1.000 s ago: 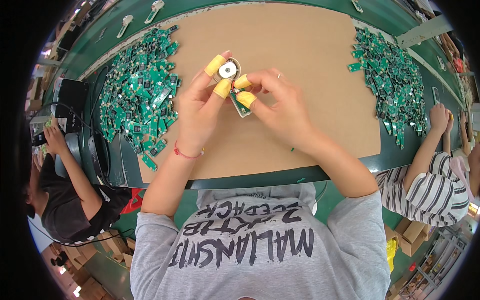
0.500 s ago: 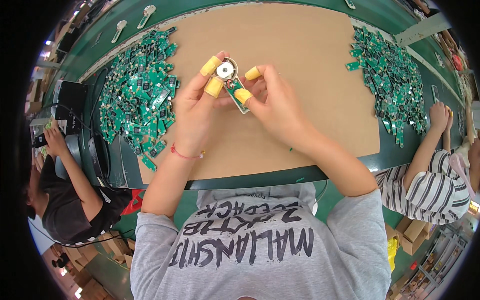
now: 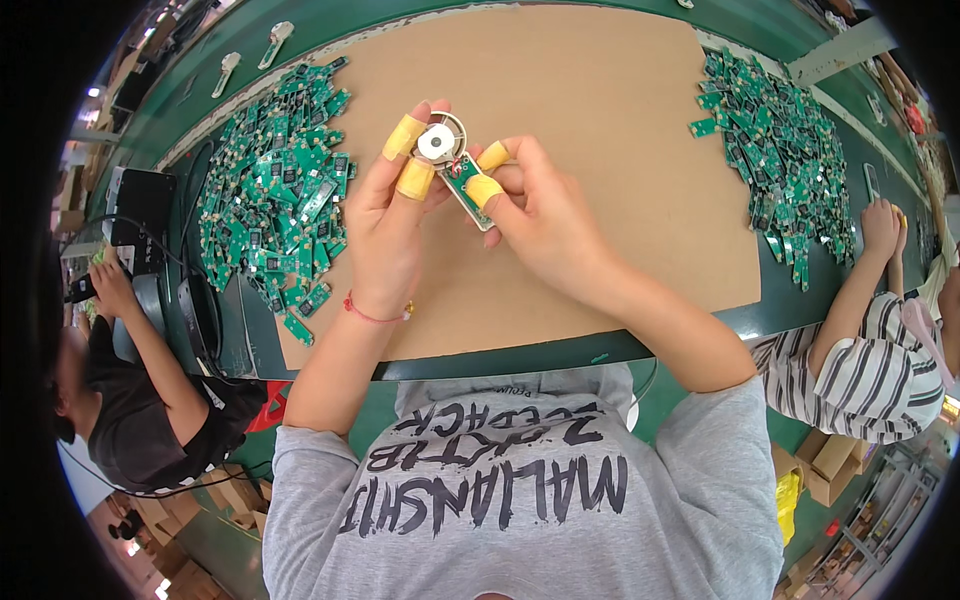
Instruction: Assembling circuit boards into plastic housings on a production line.
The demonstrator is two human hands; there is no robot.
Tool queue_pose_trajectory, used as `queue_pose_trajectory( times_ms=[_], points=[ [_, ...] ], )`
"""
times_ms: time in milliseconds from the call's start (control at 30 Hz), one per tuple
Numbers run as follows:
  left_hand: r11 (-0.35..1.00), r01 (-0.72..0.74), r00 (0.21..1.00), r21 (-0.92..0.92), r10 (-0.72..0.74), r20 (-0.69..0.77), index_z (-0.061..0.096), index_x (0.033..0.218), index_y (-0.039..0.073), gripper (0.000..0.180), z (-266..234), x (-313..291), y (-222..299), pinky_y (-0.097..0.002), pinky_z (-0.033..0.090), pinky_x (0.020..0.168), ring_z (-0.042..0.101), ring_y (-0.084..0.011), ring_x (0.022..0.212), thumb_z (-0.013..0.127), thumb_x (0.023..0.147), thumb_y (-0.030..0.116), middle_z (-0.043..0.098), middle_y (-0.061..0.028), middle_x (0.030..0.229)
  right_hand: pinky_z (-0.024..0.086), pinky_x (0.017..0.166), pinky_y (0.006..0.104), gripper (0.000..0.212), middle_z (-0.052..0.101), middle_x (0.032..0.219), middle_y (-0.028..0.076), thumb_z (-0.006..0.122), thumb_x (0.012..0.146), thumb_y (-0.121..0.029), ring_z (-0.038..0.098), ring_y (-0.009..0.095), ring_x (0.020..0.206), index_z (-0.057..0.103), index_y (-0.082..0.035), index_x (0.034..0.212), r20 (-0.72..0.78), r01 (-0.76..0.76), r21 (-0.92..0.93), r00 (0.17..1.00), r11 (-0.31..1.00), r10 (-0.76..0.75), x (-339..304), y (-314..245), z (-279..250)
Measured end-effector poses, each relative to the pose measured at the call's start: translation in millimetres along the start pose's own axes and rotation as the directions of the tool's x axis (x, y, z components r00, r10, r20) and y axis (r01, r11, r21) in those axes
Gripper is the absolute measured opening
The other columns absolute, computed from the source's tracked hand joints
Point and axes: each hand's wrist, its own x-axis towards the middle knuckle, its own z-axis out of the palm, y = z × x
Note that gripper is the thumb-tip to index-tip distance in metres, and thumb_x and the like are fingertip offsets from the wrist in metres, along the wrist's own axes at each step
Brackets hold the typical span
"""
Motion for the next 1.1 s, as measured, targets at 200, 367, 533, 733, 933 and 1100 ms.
queue_pose_trajectory(
  times_ms=[200, 367, 533, 733, 933, 1100],
  points=[
    [0.992, -0.067, 0.993, 0.104, 0.056, 0.103, 0.038, 0.129, 0.001, 0.039, -7.2, 4.3, -5.3, -0.0339, 0.046, 0.088, 0.050, -0.0218, 0.110, 0.039, 0.091, 0.007, 0.042, -0.0138, 0.130, 0.047, 0.055, 0.0243, 0.016, 0.060, 0.081, 0.007, 0.044, 0.087, -0.006, 0.057, 0.009, 0.067, 0.044, 0.000, 0.101, 0.175, -0.133, -0.081, 0.974, 0.988, 0.145, -0.2, -0.4, -8.7],
    [0.961, -0.206, 0.959, 0.183, 0.236, -0.159, 0.049, 0.111, 0.002, 0.038, 8.2, 1.8, -3.1, -0.0326, 0.041, 0.088, 0.050, -0.0237, 0.108, 0.065, 0.078, 0.012, 0.039, -0.0129, 0.129, 0.046, 0.058, 0.0269, 0.014, 0.061, 0.081, 0.009, 0.043, 0.087, -0.006, 0.058, 0.012, 0.067, 0.044, 0.000, 0.100, 0.071, -0.053, -0.156, 0.995, 0.986, 0.065, -3.0, -3.4, -1.7],
    [0.774, -0.189, 0.968, 0.604, 0.251, -0.018, 0.056, 0.086, 0.003, 0.017, 1.6, -1.2, -4.6, -0.0344, 0.041, 0.085, 0.048, -0.0243, 0.105, 0.067, 0.074, 0.009, 0.045, -0.0118, 0.118, 0.047, 0.063, 0.0332, 0.019, 0.061, 0.085, 0.016, 0.042, 0.088, -0.006, 0.062, 0.024, 0.073, 0.039, 0.000, 0.105, -0.004, 0.108, -0.403, 0.993, 0.909, -0.120, -6.8, 3.4, 2.4],
    [0.905, -0.112, 0.985, 0.411, 0.154, -0.072, 0.058, 0.080, 0.003, 0.010, 6.4, -6.0, -5.9, -0.0369, 0.037, 0.091, 0.042, -0.0267, 0.114, 0.065, 0.075, 0.007, 0.045, -0.0117, 0.120, 0.047, 0.067, 0.0376, 0.024, 0.060, 0.089, 0.019, 0.042, 0.087, -0.002, 0.061, 0.032, 0.080, 0.035, 0.000, 0.110, -0.009, 0.189, -0.433, 0.977, 0.882, -0.214, -4.6, 12.3, 3.2],
    [0.365, -0.494, 0.804, 0.789, 0.538, 0.254, 0.057, 0.077, 0.004, 0.014, 5.6, -12.2, -3.9, -0.0433, 0.029, 0.097, 0.036, -0.0347, 0.119, 0.068, 0.070, 0.010, 0.043, -0.0131, 0.124, 0.047, 0.058, 0.0351, 0.022, 0.058, 0.082, 0.018, 0.040, 0.086, -0.001, 0.061, 0.028, 0.068, 0.038, 0.000, 0.107, -0.028, 0.151, -0.333, 0.985, 0.931, -0.170, -4.8, 17.8, 7.2],
    [0.599, -0.408, 0.876, 0.689, 0.470, 0.110, 0.053, 0.092, 0.005, 0.022, 1.2, -5.6, -4.4, -0.0409, 0.039, 0.089, 0.038, -0.0309, 0.117, 0.065, 0.075, 0.009, 0.039, -0.0149, 0.124, 0.046, 0.051, 0.0256, 0.015, 0.056, 0.075, 0.007, 0.035, 0.091, -0.006, 0.054, 0.011, 0.058, 0.042, -0.002, 0.104, 0.022, 0.060, 0.005, 0.998, 0.998, -0.060, -1.2, 18.4, 9.8]
  ],
)
